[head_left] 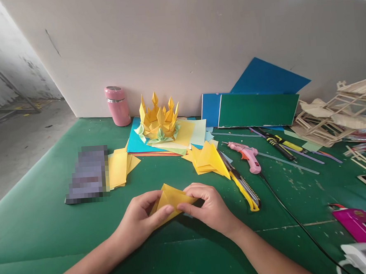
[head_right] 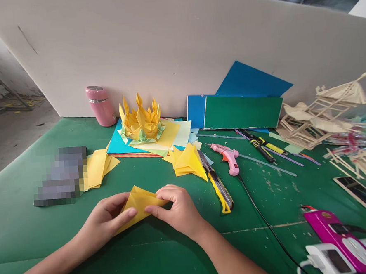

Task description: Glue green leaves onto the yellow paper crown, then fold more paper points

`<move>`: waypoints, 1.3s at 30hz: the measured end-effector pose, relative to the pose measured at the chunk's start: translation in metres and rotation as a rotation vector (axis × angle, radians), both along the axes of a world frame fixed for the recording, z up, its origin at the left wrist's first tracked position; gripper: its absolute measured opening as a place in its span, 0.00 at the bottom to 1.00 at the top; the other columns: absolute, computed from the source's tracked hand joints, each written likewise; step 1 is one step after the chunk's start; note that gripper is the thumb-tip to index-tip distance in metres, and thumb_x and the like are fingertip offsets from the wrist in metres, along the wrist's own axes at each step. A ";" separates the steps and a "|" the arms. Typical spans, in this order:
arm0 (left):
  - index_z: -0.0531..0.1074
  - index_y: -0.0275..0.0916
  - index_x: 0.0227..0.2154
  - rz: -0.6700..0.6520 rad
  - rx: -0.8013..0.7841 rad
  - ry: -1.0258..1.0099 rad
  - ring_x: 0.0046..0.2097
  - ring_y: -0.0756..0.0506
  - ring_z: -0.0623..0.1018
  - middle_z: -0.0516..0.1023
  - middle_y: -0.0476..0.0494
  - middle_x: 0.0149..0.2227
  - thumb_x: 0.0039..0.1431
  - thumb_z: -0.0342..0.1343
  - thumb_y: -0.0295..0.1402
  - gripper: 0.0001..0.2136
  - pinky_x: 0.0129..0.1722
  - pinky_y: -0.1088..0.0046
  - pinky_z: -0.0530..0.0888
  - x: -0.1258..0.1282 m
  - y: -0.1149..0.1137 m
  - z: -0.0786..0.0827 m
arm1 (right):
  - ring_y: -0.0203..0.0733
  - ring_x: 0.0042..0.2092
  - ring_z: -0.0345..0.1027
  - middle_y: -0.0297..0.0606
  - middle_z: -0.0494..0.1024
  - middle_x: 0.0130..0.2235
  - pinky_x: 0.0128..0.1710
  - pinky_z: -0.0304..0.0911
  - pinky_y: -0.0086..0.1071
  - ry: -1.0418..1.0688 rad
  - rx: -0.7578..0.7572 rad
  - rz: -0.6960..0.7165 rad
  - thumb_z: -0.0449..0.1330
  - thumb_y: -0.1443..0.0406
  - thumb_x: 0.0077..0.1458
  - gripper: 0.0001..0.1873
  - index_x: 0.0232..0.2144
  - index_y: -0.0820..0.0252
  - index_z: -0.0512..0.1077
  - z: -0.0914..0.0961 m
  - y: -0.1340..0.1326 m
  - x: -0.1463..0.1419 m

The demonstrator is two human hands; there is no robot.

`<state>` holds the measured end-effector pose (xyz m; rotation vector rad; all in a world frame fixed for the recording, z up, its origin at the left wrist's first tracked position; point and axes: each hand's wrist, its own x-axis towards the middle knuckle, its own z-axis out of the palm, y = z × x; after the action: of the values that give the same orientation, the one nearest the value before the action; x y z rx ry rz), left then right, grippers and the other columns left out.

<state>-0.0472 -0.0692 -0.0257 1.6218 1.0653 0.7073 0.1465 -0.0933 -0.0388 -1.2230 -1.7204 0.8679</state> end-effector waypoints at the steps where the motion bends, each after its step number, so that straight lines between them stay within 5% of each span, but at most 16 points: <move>1: 0.75 0.38 0.28 0.042 -0.020 -0.022 0.28 0.46 0.75 0.77 0.47 0.25 0.48 0.59 0.47 0.16 0.27 0.74 0.72 0.001 0.000 -0.002 | 0.38 0.29 0.64 0.35 0.72 0.25 0.29 0.61 0.30 -0.004 -0.015 -0.002 0.61 0.53 0.52 0.19 0.18 0.59 0.69 0.000 -0.001 -0.001; 5: 0.70 0.41 0.44 0.181 -0.178 -0.181 0.28 0.45 0.77 0.79 0.48 0.25 0.44 0.64 0.44 0.24 0.27 0.74 0.72 0.009 -0.002 -0.001 | 0.37 0.29 0.62 0.33 0.68 0.24 0.29 0.60 0.30 0.058 -0.099 -0.030 0.63 0.54 0.50 0.18 0.19 0.58 0.66 0.002 -0.002 -0.002; 7: 0.67 0.41 0.48 0.235 -0.282 -0.241 0.27 0.45 0.78 0.79 0.49 0.24 0.41 0.66 0.45 0.30 0.25 0.74 0.72 0.011 -0.003 0.003 | 0.37 0.31 0.64 0.32 0.69 0.27 0.31 0.62 0.29 0.231 -0.173 -0.061 0.66 0.53 0.46 0.16 0.27 0.57 0.68 0.001 -0.001 -0.003; 12: 0.71 0.38 0.27 0.337 -0.469 -0.438 0.27 0.48 0.78 0.78 0.50 0.23 0.34 0.71 0.43 0.20 0.28 0.76 0.73 0.014 -0.004 0.009 | 0.38 0.35 0.69 0.33 0.73 0.35 0.35 0.67 0.31 0.670 -0.374 -0.010 0.71 0.51 0.36 0.33 0.42 0.52 0.62 0.000 0.001 -0.008; 16: 0.70 0.37 0.22 0.377 -0.505 -0.530 0.25 0.52 0.74 0.75 0.53 0.22 0.35 0.71 0.40 0.17 0.25 0.80 0.71 0.016 -0.008 0.010 | 0.42 0.37 0.69 0.35 0.75 0.33 0.40 0.66 0.36 0.535 -0.425 0.114 0.68 0.52 0.41 0.22 0.36 0.57 0.71 0.003 -0.002 -0.014; 20: 0.70 0.37 0.22 0.351 -0.575 -0.541 0.28 0.51 0.74 0.76 0.51 0.26 0.38 0.70 0.40 0.16 0.29 0.78 0.72 0.017 -0.012 0.009 | 0.43 0.36 0.69 0.36 0.76 0.31 0.39 0.66 0.36 0.486 -0.407 0.086 0.65 0.52 0.45 0.18 0.34 0.59 0.73 0.005 -0.005 -0.017; 39: 0.70 0.37 0.22 0.410 -0.484 -0.430 0.26 0.51 0.74 0.76 0.51 0.24 0.30 0.72 0.41 0.20 0.27 0.78 0.73 0.019 -0.008 0.010 | 0.37 0.31 0.65 0.34 0.72 0.29 0.31 0.64 0.30 0.478 -0.437 -0.011 0.64 0.50 0.45 0.19 0.29 0.59 0.71 0.003 -0.003 -0.011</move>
<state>-0.0283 -0.0768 -0.0155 0.7979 1.1446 0.9297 0.1353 -0.0958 -0.0358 -1.1698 -1.1733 1.4492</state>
